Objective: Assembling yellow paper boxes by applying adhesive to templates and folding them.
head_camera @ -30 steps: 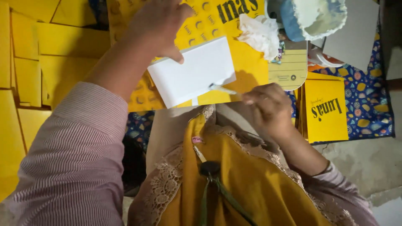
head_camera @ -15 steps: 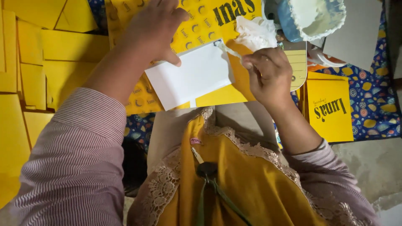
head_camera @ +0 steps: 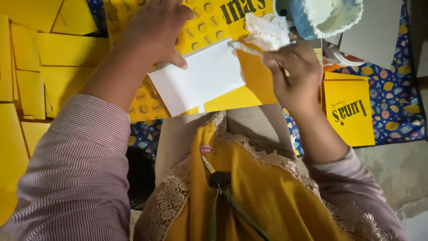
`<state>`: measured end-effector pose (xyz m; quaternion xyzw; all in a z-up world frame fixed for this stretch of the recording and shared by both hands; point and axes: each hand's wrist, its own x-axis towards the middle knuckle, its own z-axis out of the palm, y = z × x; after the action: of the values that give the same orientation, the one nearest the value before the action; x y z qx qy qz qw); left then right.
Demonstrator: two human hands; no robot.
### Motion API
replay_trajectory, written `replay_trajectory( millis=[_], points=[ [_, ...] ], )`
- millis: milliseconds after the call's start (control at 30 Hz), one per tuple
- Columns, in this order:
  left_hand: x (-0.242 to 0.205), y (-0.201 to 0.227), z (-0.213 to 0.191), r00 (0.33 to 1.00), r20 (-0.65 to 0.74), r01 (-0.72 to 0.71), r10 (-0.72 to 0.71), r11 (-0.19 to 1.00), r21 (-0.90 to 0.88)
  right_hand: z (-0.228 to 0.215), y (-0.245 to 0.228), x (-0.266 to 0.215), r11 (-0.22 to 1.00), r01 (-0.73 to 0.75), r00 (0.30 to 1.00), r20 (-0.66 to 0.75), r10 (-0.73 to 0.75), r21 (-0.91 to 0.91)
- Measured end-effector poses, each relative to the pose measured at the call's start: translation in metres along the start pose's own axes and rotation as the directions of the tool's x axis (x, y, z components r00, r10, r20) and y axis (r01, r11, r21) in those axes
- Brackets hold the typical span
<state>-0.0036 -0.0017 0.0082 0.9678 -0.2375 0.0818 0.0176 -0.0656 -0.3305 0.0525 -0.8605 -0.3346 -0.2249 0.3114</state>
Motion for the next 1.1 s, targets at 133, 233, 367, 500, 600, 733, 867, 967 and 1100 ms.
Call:
replay_trajectory(
  millis=[133,233,367,500,600,733,867,967,1100],
  points=[
    [-0.002,0.001,-0.001,0.999,-0.020,0.024,-0.025,0.998,-0.052,0.014,0.005,-0.001,1.000,0.026,1.000,-0.008,-0.026,0.001],
    [-0.001,0.000,-0.003,0.999,-0.032,-0.011,0.008,0.996,-0.090,-0.004,-0.006,-0.019,0.995,0.021,0.997,0.071,-0.015,-0.095],
    [0.000,0.002,-0.003,0.999,0.029,0.019,-0.019,1.000,0.010,-0.031,-0.010,-0.043,0.993,-0.037,0.986,0.160,0.055,-0.114],
    [-0.001,0.001,-0.006,1.000,0.018,0.025,-0.025,0.999,-0.023,-0.056,0.024,-0.049,0.995,-0.100,0.994,-0.055,0.100,-0.006],
    [-0.004,-0.007,0.004,1.000,0.022,-0.003,0.005,0.994,-0.113,-0.073,0.054,-0.032,0.983,-0.050,0.983,-0.182,0.017,-0.176],
    [-0.004,-0.016,0.013,0.999,0.030,-0.027,0.034,0.979,-0.202,-0.068,0.096,-0.020,0.925,-0.012,0.991,-0.129,-0.040,-0.380],
    [-0.004,-0.014,0.015,0.998,-0.056,-0.001,-0.009,0.983,-0.186,-0.061,0.107,-0.020,0.888,-0.079,0.992,-0.127,0.024,-0.454],
    [-0.002,-0.002,-0.001,0.991,-0.111,0.053,-0.080,0.973,-0.223,-0.060,0.111,-0.017,0.965,-0.166,0.976,-0.177,0.130,-0.202],
    [-0.005,0.007,0.000,0.972,-0.221,0.038,-0.081,0.981,-0.189,-0.065,0.094,-0.006,0.970,-0.163,0.951,-0.289,0.107,-0.181]
  ],
)
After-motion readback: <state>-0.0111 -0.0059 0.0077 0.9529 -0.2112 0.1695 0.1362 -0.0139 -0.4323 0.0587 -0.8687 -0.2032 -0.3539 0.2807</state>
